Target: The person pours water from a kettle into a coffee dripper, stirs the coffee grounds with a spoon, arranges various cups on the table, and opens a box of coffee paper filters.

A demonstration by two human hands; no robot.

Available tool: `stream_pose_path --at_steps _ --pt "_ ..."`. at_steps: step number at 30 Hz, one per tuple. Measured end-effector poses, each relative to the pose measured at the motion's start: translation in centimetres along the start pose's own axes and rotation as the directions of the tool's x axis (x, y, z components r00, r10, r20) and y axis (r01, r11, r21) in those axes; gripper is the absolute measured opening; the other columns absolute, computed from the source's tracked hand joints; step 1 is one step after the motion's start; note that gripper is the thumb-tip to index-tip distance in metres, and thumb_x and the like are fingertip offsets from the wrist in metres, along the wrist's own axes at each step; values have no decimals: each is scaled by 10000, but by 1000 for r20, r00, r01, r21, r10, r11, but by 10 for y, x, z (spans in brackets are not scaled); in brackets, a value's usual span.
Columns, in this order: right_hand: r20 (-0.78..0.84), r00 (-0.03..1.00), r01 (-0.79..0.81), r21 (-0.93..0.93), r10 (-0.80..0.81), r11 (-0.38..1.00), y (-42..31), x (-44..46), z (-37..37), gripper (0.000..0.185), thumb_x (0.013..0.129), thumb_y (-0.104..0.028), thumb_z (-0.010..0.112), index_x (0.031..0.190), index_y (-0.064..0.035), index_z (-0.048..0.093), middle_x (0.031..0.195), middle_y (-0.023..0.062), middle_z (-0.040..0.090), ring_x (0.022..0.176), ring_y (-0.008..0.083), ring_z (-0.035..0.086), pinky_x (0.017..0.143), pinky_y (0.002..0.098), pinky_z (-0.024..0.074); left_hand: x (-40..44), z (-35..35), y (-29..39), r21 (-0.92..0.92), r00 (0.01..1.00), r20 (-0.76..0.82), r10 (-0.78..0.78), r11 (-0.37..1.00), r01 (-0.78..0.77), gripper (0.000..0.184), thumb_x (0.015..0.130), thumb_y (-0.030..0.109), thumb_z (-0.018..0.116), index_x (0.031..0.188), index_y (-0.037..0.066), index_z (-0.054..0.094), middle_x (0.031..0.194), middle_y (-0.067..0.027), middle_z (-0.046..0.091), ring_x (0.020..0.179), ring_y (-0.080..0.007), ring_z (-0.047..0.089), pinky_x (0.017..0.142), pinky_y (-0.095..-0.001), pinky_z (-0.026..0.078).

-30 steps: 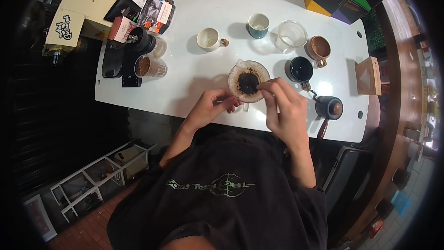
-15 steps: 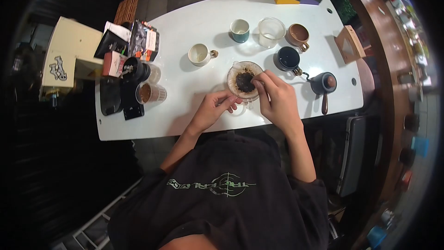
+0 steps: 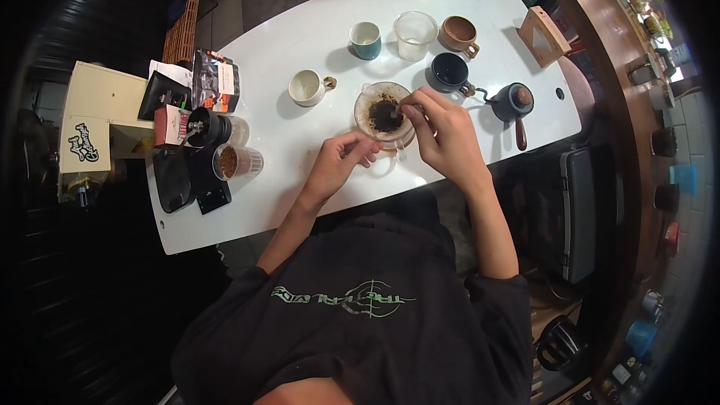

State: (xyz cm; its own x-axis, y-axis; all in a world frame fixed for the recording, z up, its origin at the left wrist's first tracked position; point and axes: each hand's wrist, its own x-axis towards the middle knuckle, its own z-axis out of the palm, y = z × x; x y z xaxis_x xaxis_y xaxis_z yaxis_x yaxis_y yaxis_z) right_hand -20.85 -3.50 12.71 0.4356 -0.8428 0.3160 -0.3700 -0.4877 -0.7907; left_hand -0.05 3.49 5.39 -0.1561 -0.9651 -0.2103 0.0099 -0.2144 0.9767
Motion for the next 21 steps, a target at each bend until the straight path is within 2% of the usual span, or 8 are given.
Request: stream_pose_path --at_steps 4,6,8,10,13,18,21 --pt "29 994 112 -123 -110 986 3 3 3 39 889 -32 630 913 -4 617 832 136 620 720 347 628 622 412 488 3 3 -2 5 999 -45 24 1000 -24 325 1036 262 579 1058 -29 721 852 -22 664 794 -76 589 757 -243 502" --pt "28 988 151 -125 -149 981 -1 3 2 32 882 -31 633 905 -12 620 844 131 621 764 337 636 641 405 495 2 4 -5 0 996 -71 46 999 -46 324 1037 264 579 1051 -26 722 839 -16 655 789 -74 583 751 -242 498" --pt "91 983 162 -33 -159 986 4 2 3 31 876 -32 639 895 -15 622 850 120 626 774 327 635 650 401 500 3 6 -8 49 996 -74 50 998 -47 314 1029 267 593 1016 -26 706 868 -23 694 762 -68 591 717 -242 506" --pt "105 968 234 -60 -227 970 12 6 0 25 873 -28 640 890 -15 626 846 111 629 756 313 630 643 392 500 -1 11 -7 46 991 -118 66 997 -61 310 1032 265 586 1001 -21 701 863 -20 685 757 -66 581 716 -241 498" --pt "24 964 267 -47 -266 963 20 8 -7 17 872 -14 634 888 -18 631 838 100 635 743 287 621 625 379 494 -2 15 -10 44 984 -161 74 997 -68 318 1045 266 561 985 -16 695 837 -12 654 758 -69 565 728 -242 484" --pt "149 969 206 -39 -198 978 30 15 -15 51 879 -16 634 925 -20 656 859 115 646 750 309 627 631 382 498 2 21 -4 19 979 -191 69 998 -67 341 1060 280 531 965 -9 682 820 -6 631 765 -77 560 746 -250 478" --pt "112 981 140 158 -158 977 25 19 -19 49 905 34 598 924 32 643 841 140 646 773 303 645 707 355 503 6 15 -9 50 983 -162 84 996 -77 365 1062 312 525 957 -4 673 826 -5 629 766 -79 557 753 -255 478"
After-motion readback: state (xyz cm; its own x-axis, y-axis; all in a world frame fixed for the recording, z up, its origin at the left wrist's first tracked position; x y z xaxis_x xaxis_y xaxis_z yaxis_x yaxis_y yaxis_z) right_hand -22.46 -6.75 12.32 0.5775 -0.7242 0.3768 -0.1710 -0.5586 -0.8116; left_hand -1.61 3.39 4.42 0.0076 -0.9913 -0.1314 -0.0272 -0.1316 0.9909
